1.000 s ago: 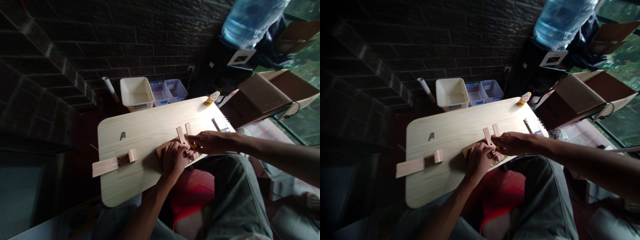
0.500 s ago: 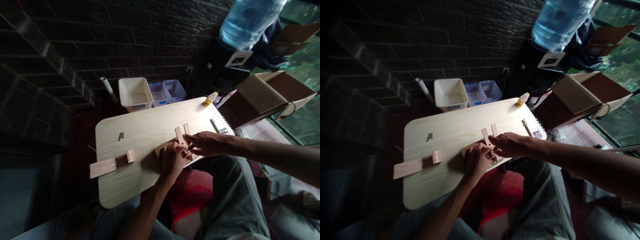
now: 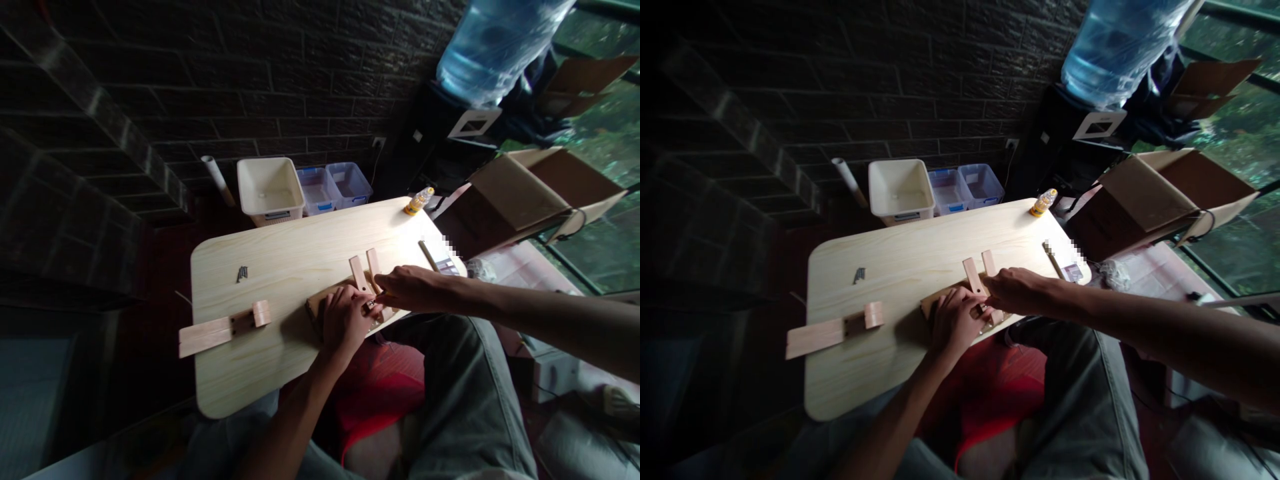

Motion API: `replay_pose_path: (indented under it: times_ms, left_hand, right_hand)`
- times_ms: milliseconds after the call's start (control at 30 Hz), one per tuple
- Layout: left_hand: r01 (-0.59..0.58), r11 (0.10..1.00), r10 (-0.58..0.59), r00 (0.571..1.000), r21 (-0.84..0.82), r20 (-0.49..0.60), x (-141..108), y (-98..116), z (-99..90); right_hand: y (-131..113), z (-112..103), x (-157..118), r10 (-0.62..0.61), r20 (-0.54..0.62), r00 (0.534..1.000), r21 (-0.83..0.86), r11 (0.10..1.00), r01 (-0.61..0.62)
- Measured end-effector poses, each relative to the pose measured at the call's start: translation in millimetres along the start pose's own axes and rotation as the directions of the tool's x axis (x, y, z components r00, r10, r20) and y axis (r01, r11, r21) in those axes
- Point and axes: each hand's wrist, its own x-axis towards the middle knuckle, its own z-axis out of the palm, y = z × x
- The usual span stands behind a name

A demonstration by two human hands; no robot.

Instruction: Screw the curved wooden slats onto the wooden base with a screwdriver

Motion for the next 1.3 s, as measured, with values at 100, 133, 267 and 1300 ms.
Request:
replay_pose_path:
  times_ms: [100, 133, 267, 1300]
  left_hand:
    - [0.006, 1.0, -0.006, 1.0, 0.001, -0.005, 0.0, -0.9, 1.4]
    - [0.006, 1.0, -0.006, 1.0, 0.002, -0.004, 0.0, -1.0, 1.5]
    - [-0.004, 1.0, 0.004, 1.0, 0.006, 0.01, 0.0, -1.5, 0.2]
    - [-0.003, 1.0, 0.003, 1.0, -0.003, 0.019, -1.6, -3.6, -1.1]
  right_hand:
    - [2.6, 2.1, -1.2, -0.034, 0.006, 0.999, 0.018, 0.999, 0.033]
    - [3.8, 1.8, -2.1, -0.055, 0.004, 0.998, 0.025, 0.998, 0.055]
    - [7.9, -2.1, -5.6, -0.103, -0.015, 0.995, 0.037, 0.994, 0.104]
    - [11.5, 7.8, 1.5, -0.152, -0.058, 0.987, 0.077, 0.985, 0.157]
